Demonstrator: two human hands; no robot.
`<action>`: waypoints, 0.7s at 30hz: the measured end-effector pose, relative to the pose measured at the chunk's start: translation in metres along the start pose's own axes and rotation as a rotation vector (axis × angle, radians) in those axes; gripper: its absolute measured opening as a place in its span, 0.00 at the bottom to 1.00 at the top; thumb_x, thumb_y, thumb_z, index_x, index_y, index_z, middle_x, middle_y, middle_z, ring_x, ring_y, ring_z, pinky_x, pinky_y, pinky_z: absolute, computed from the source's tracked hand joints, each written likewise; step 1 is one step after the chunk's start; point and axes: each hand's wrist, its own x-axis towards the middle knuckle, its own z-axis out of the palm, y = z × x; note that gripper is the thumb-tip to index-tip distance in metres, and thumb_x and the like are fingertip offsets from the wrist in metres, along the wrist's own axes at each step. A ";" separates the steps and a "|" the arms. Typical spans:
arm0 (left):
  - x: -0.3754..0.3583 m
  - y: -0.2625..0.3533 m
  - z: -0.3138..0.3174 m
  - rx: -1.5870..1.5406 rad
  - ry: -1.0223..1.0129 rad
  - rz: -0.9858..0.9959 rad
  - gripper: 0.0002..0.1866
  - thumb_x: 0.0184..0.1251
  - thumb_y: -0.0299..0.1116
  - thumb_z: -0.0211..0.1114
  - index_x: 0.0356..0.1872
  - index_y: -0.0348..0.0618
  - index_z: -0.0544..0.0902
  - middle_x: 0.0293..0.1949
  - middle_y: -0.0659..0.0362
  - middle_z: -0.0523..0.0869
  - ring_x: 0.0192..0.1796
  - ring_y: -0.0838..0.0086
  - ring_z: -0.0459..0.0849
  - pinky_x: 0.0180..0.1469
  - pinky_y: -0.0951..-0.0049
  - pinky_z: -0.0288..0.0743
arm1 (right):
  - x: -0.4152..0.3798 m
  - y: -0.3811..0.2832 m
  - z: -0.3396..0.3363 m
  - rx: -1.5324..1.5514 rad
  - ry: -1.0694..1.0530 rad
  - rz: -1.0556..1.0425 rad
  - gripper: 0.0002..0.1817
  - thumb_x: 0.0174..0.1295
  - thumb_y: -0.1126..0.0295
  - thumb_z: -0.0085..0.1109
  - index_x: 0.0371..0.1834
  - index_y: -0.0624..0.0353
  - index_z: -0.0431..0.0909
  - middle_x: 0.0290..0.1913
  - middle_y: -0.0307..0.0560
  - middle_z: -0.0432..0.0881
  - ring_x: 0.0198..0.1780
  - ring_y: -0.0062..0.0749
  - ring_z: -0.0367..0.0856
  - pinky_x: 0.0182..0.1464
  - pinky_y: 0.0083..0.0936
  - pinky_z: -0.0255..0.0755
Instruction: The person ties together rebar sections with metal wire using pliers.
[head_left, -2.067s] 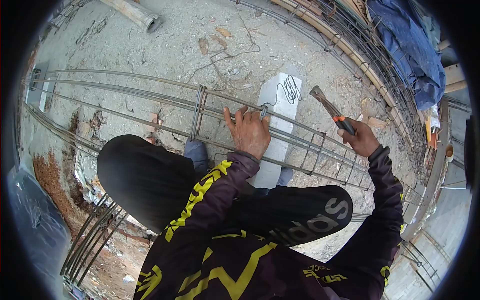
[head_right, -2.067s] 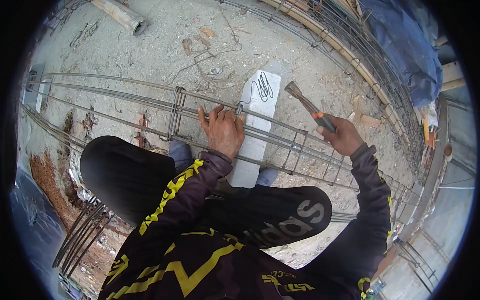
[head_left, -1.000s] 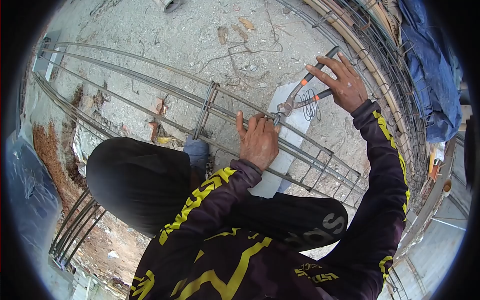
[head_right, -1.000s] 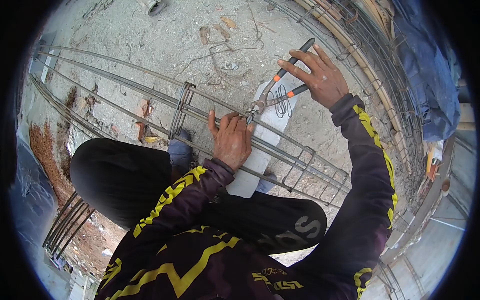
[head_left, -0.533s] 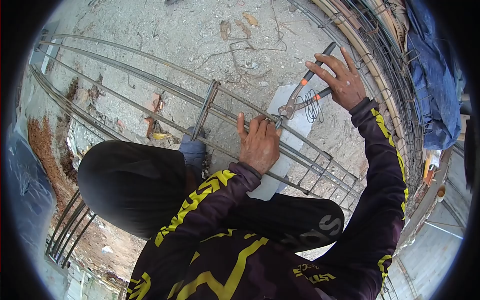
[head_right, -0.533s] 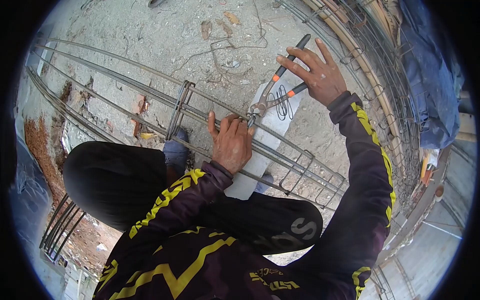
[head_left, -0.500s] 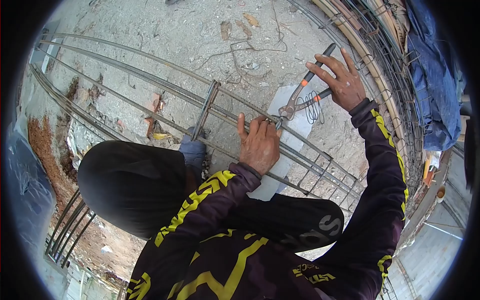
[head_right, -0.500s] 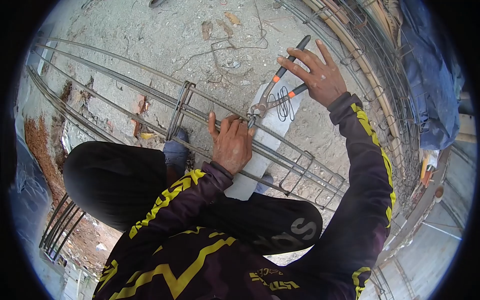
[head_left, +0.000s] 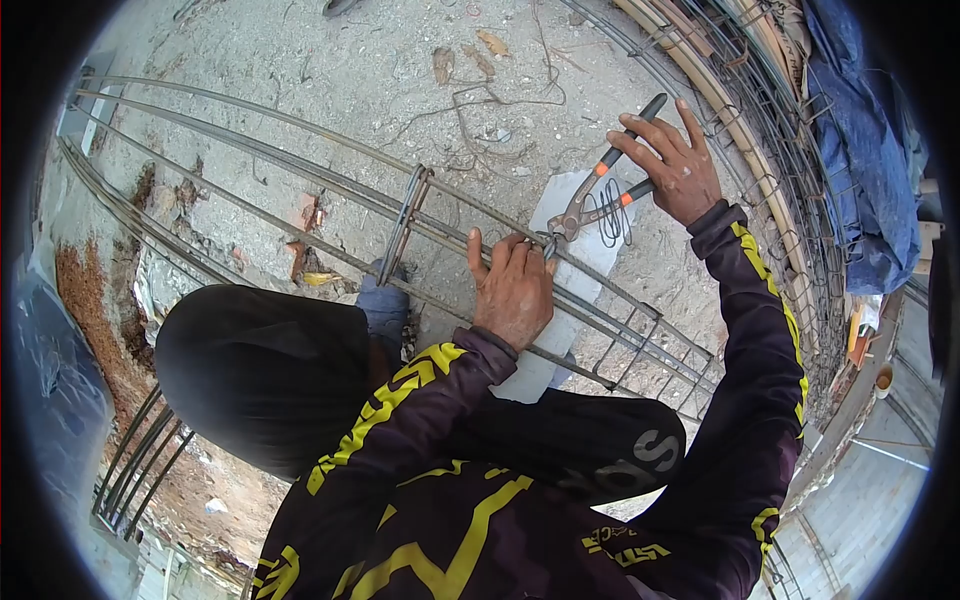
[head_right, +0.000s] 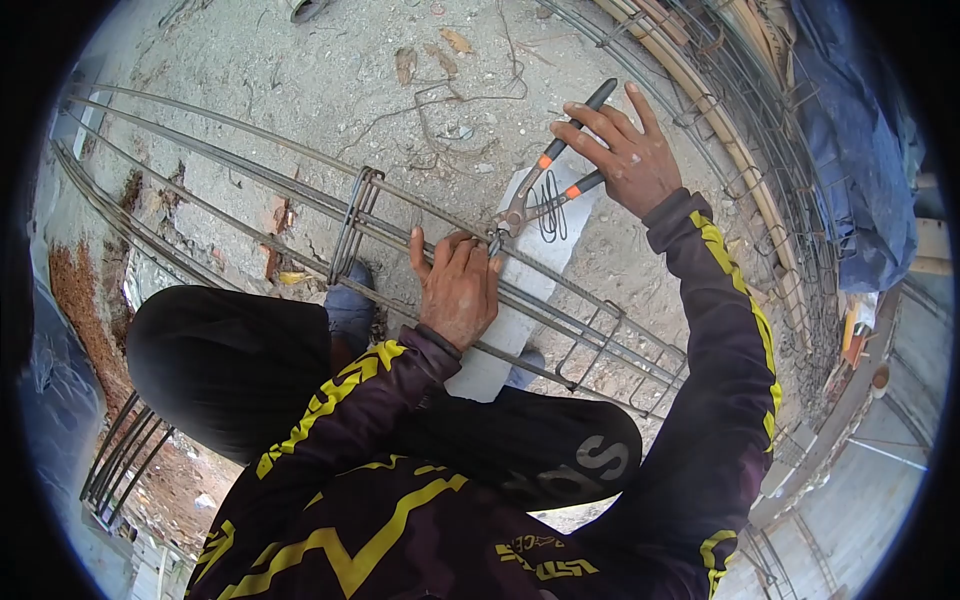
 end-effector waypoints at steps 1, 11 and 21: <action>0.000 0.000 -0.001 0.001 -0.001 -0.001 0.13 0.68 0.34 0.62 0.44 0.32 0.82 0.44 0.53 0.83 0.60 0.62 0.75 0.75 0.38 0.35 | 0.008 -0.001 -0.008 0.005 0.014 -0.033 0.36 0.51 0.80 0.66 0.64 0.34 0.74 0.61 0.30 0.77 0.60 0.28 0.76 0.79 0.44 0.52; -0.003 -0.001 0.002 0.004 0.024 -0.005 0.14 0.68 0.34 0.62 0.46 0.31 0.83 0.44 0.53 0.83 0.59 0.63 0.76 0.76 0.41 0.35 | 0.046 0.015 0.000 0.203 -0.324 -0.135 0.13 0.42 0.60 0.69 0.32 0.50 0.83 0.32 0.36 0.81 0.45 0.35 0.80 0.54 0.33 0.75; 0.002 0.001 -0.002 -0.021 0.007 -0.063 0.14 0.65 0.33 0.65 0.47 0.33 0.82 0.45 0.53 0.83 0.59 0.62 0.77 0.76 0.40 0.38 | 0.123 0.008 0.044 0.326 -0.571 -0.488 0.12 0.33 0.68 0.64 0.25 0.53 0.80 0.28 0.37 0.79 0.42 0.35 0.80 0.51 0.32 0.69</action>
